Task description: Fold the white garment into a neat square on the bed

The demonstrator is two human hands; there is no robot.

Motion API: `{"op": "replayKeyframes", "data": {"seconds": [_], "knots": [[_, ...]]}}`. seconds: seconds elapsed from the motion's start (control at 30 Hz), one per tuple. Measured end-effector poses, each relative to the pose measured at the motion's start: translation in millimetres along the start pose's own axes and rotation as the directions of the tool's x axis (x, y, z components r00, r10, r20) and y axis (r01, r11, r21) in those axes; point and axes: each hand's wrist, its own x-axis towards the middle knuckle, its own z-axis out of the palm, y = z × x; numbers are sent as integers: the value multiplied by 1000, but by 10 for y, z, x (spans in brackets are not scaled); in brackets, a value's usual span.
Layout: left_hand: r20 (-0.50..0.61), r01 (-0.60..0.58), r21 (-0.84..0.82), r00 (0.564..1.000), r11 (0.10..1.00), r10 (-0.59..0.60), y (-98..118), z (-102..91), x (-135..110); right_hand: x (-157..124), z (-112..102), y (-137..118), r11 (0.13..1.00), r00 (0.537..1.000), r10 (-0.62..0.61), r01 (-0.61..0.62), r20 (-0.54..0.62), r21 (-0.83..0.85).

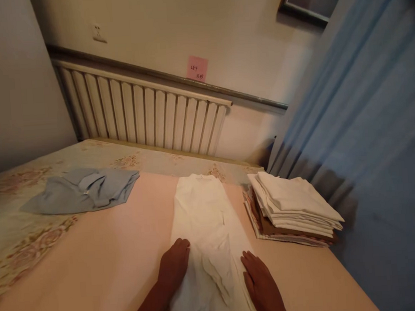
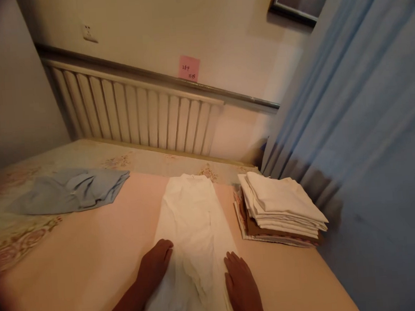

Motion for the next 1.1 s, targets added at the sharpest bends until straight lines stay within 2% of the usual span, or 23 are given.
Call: {"op": "replayKeyframes", "data": {"seconds": [0.1, 0.23, 0.33, 0.5, 0.63, 0.73, 0.8, 0.9, 1.0, 1.1], "knots": [[7, -26, 41, 1000, 999, 26, -42, 89, -1, 0, 4, 4, 1000, 1000, 1, -1, 6, -7], [17, -26, 14, 1000, 1000, 26, -38, 62, 17, 4, 12, 9, 1000, 1000, 7, -7, -3, 6], [-30, -22, -63, 999, 998, 20, -38, 31, 19, 9, 10, 5, 1000, 1000, 12, -12, -6, 16], [-149, 14, -267, 987, 964, -56, -88, 7, 46, 30, -17, -19, 996, 999, 41, -41, -9, 74], [-213, 36, -329, 971, 944, -112, -154, -5, 95, 68, -100, -80, 992, 998, 47, -43, -31, 117], [-211, 58, -352, 967, 934, -139, -176, -29, 114, 117, -221, -219, 961, 977, 191, -167, -91, 219], [-202, 66, -364, 968, 929, -147, -171, -52, 117, 162, -304, -365, 884, 933, 353, -307, -73, 351], [-171, 83, -372, 973, 925, -157, -149, -89, 122, 240, -373, -594, 687, 848, 518, -492, 115, 535], [-138, 102, -367, 977, 925, -162, -133, -112, 129, 326, -354, -726, 532, 763, 598, -606, 245, 591], [-106, 112, -375, 981, 920, -162, -129, -122, 127, 430, -284, -737, 362, 700, 619, -656, 355, 663]]}}
